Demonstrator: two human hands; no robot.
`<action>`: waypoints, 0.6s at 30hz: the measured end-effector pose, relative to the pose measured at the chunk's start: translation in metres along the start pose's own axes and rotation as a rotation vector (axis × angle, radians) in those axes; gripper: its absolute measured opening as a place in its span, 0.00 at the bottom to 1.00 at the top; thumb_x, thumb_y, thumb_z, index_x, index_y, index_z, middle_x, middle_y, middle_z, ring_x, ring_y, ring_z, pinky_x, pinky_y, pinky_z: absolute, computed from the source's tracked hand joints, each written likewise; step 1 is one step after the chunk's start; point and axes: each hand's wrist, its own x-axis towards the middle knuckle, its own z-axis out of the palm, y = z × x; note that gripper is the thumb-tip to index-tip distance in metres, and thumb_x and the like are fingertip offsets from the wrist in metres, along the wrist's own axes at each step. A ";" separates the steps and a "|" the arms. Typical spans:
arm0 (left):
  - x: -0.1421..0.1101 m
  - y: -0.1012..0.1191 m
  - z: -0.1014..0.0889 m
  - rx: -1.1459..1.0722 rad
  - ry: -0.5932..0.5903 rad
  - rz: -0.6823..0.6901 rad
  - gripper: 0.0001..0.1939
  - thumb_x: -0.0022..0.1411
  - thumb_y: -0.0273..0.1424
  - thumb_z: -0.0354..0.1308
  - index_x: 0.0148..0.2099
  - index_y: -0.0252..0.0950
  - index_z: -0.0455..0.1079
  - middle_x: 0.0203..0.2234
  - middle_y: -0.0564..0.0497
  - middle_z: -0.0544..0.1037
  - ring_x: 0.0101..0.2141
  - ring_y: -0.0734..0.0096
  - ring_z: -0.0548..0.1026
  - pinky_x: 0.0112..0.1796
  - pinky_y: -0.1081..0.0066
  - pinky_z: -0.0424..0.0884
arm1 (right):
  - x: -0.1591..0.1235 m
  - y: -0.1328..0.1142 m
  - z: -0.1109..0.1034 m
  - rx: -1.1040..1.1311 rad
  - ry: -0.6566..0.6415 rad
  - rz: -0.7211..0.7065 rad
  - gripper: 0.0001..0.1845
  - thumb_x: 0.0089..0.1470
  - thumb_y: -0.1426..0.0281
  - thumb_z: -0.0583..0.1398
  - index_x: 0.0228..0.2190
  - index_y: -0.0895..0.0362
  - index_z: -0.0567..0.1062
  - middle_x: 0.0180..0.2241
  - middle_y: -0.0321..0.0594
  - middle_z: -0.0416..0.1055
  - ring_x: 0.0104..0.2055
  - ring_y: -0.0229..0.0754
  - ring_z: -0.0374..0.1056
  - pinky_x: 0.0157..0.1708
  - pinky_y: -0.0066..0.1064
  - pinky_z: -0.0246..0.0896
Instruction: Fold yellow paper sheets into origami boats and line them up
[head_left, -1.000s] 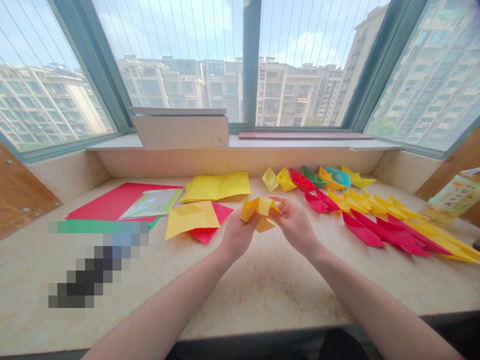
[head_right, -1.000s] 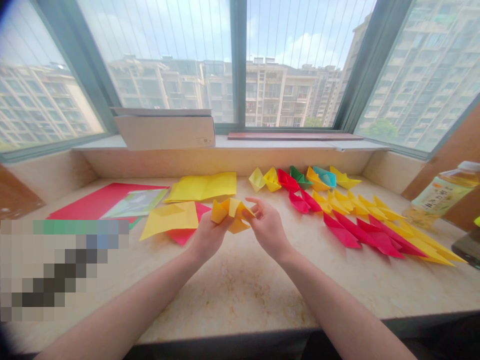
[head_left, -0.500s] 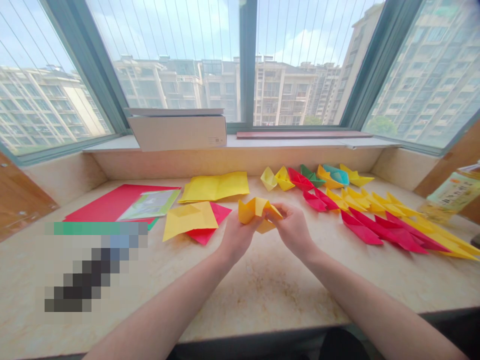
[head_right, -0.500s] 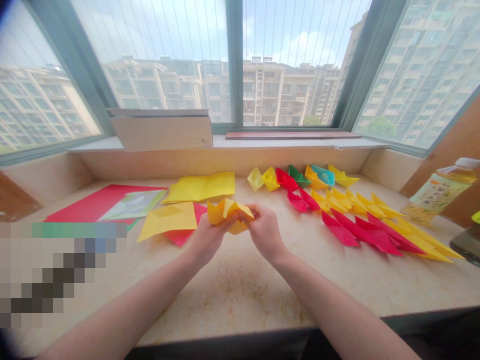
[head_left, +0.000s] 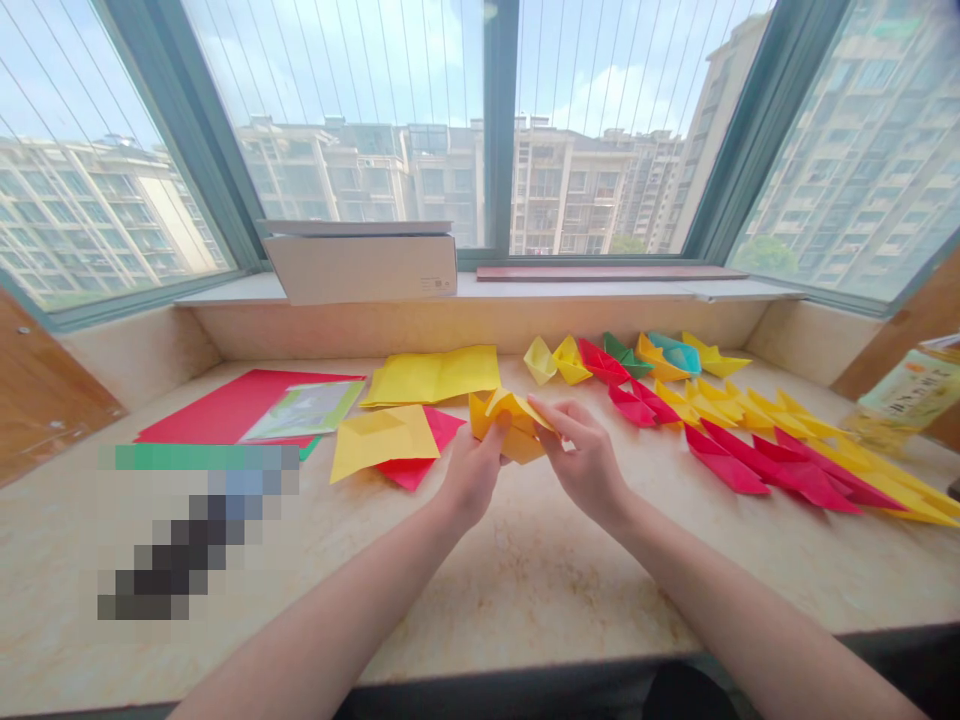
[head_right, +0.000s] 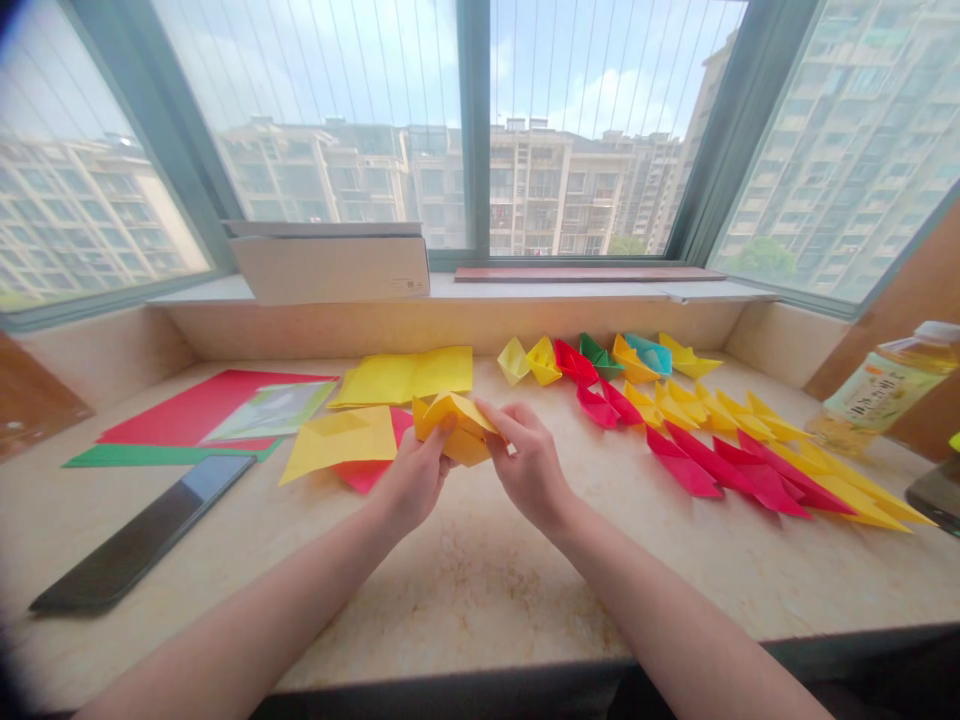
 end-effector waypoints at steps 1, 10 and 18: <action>0.000 0.000 0.001 -0.010 0.008 -0.005 0.25 0.58 0.49 0.62 0.48 0.33 0.71 0.38 0.43 0.80 0.40 0.59 0.78 0.40 0.64 0.73 | 0.000 0.001 0.000 -0.015 -0.004 -0.010 0.25 0.61 0.73 0.55 0.57 0.44 0.70 0.37 0.41 0.68 0.38 0.44 0.67 0.36 0.35 0.68; 0.004 -0.010 0.000 0.001 0.053 0.009 0.25 0.62 0.50 0.57 0.49 0.34 0.71 0.40 0.42 0.80 0.42 0.60 0.77 0.42 0.63 0.73 | -0.003 -0.004 0.008 -0.044 -0.031 0.029 0.25 0.60 0.68 0.58 0.58 0.47 0.69 0.51 0.46 0.68 0.49 0.49 0.68 0.51 0.45 0.66; 0.001 -0.001 0.001 0.205 0.057 0.031 0.19 0.62 0.44 0.57 0.42 0.32 0.74 0.34 0.44 0.80 0.34 0.64 0.77 0.33 0.69 0.70 | 0.000 -0.001 0.001 0.019 -0.065 -0.006 0.28 0.60 0.74 0.54 0.60 0.46 0.66 0.45 0.44 0.70 0.46 0.46 0.70 0.45 0.39 0.69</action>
